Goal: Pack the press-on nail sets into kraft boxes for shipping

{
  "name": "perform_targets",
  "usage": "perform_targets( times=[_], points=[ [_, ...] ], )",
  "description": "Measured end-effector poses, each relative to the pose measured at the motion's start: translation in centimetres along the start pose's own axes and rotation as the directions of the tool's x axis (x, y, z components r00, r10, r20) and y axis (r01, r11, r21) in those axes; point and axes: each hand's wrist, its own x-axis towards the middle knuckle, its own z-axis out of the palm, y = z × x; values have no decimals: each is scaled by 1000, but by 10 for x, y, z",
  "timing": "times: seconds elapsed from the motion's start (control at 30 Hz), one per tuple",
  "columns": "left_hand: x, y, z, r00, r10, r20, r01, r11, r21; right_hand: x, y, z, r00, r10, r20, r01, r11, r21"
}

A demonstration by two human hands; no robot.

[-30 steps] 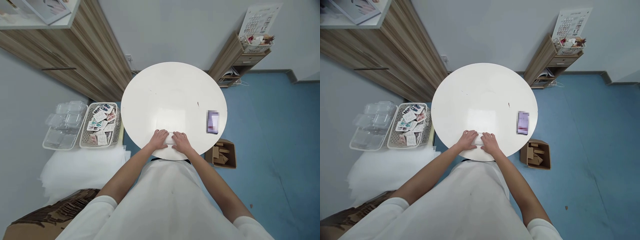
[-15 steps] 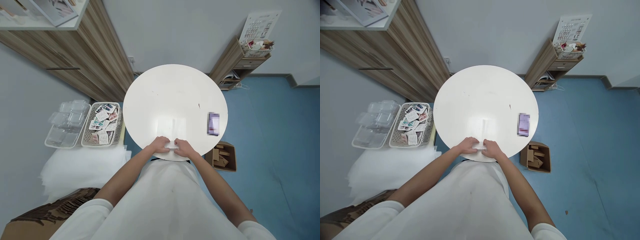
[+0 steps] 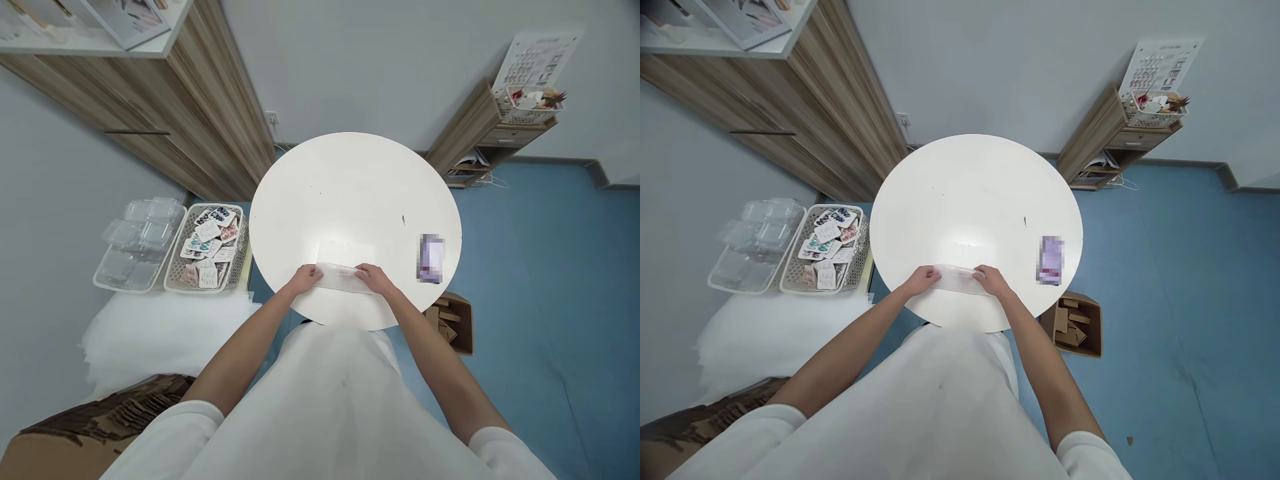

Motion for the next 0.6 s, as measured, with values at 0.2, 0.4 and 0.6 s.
perform_targets(
  times=[0.2, 0.4, 0.6],
  points=[
    [3, -6, 4, 994, -82, -68, 84, 996, 27, 12, 12, 5, 992, 102, -71, -97, 993, 71],
    [4, -6, 7, 989, -115, -93, 123, 989, 88, 16, 19, 10, 978, 152, -145, -139, 985, 101],
    [-4, 0, 9, 978, -94, -184, 126, 977, 170, 7, 26, 12, 956, 170, -240, -149, 983, 103]
  ],
)
